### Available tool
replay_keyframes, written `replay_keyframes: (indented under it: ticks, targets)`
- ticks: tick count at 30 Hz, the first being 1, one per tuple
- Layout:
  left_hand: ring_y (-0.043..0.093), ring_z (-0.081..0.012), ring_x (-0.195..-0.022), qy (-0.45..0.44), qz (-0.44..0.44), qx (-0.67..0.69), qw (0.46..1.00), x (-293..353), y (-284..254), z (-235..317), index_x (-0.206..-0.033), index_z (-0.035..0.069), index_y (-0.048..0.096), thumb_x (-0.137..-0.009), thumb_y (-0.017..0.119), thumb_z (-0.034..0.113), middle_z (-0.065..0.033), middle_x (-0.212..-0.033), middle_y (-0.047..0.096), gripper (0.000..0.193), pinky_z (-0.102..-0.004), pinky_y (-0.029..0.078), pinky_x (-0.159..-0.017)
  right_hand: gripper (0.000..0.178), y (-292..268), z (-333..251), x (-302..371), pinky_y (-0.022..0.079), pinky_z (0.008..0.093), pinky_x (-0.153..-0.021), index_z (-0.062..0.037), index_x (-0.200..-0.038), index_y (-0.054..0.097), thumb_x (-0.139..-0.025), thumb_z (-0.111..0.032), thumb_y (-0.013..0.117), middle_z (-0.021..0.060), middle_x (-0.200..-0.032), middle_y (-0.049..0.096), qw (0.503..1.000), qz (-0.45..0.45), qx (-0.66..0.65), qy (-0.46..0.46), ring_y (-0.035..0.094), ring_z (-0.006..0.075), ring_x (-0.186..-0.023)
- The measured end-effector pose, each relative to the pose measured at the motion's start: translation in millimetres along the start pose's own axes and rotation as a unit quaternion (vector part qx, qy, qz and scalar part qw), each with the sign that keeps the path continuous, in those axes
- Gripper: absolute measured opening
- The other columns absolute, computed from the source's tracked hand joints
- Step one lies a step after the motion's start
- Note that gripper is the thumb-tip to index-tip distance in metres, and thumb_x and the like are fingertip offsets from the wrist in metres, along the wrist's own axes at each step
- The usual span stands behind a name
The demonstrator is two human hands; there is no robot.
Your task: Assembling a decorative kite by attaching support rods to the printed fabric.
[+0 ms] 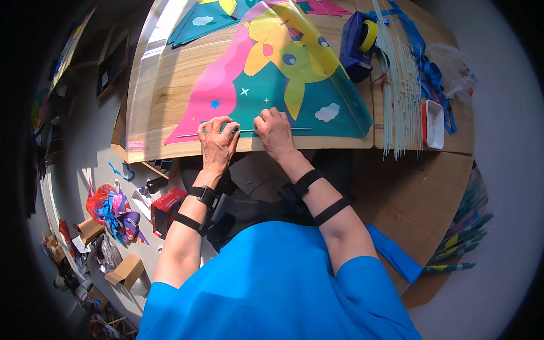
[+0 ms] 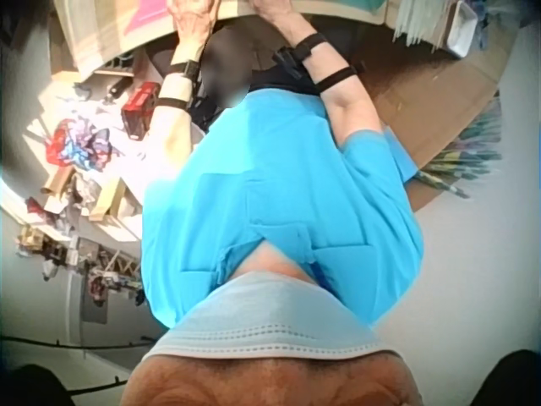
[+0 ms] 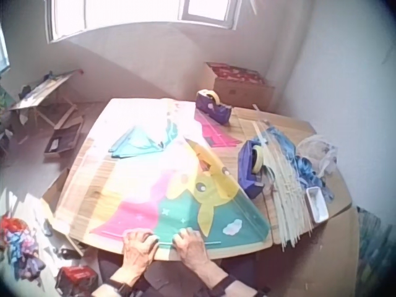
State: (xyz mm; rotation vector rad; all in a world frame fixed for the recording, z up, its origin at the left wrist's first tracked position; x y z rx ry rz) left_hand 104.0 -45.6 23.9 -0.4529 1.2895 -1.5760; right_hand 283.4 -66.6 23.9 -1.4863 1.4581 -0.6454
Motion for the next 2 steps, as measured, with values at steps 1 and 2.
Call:
replay_keyframes:
  ticks: [1,2]
  targets:
    - [0.050,-0.0210,-0.111,0.001,0.000,-0.003,1.000,-0.1,0.0,0.5,-0.100,0.018,0.063,-0.081,0.070,0.020,0.0005,-0.107,0.056,0.020,-0.0458,0.029,-0.100,0.013,-0.4,-0.3,-0.1,0.043,0.0383,-0.082,-0.0100,-0.080,0.058,-0.074,-0.014,0.069,0.0048,-0.086,0.053,1.000,-0.001,-0.004,0.004,0.053,0.0236,-0.091]
    - [0.050,-0.0209,-0.111,0.002,0.001,-0.006,1.000,0.2,-0.1,1.1,-0.100,0.018,0.063,-0.081,0.070,0.020,0.0005,-0.108,0.057,0.020,-0.0459,0.029,-0.100,0.014,-1.1,-0.4,-0.2,0.043,0.0384,-0.082,-0.0100,-0.080,0.058,-0.074,-0.014,0.069,0.0048,-0.086,0.053,1.000,-0.002,-0.008,0.008,0.052,0.0237,-0.091]
Point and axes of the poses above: each hand's wrist, its own x-axis away from the middle knuckle, its own y-axis out of the palm, z = x × y, the point moved 1 cm from there along -x, towards the middle knuckle
